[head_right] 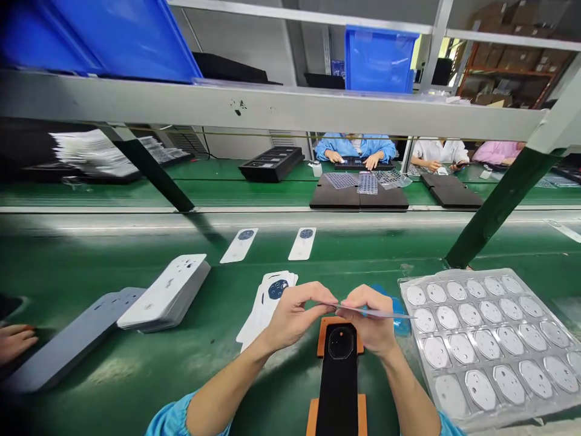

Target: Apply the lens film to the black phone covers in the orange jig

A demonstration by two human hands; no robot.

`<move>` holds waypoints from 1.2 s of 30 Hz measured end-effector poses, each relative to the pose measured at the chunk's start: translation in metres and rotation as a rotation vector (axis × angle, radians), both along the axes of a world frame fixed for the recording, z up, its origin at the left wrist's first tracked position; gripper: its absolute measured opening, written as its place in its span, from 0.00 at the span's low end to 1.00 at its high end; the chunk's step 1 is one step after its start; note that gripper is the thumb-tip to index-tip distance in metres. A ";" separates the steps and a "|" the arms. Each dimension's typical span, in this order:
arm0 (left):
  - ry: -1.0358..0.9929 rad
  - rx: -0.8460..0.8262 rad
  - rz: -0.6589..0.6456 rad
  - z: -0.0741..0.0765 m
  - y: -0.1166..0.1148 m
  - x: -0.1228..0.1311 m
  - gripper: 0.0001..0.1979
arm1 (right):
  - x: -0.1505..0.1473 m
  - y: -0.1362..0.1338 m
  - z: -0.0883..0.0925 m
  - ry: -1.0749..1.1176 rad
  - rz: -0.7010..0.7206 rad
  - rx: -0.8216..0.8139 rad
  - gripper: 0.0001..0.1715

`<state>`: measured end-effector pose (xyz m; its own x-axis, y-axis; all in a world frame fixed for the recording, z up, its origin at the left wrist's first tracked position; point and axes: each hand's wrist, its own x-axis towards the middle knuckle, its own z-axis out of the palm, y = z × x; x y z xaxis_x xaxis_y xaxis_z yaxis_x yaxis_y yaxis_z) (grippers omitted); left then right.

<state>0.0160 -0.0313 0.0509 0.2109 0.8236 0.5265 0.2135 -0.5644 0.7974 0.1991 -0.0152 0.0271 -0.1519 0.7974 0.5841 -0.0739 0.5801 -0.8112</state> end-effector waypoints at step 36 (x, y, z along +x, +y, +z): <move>0.526 -0.743 0.745 -0.068 0.196 -0.072 0.49 | 0.021 0.030 -0.049 -0.315 0.051 -0.589 0.13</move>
<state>-0.0557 0.1651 -0.0170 -0.4041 0.9034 -0.1430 0.6954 0.4051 0.5936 0.2198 0.0149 -0.0224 -0.2901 0.9567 -0.0249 0.2027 0.0360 -0.9786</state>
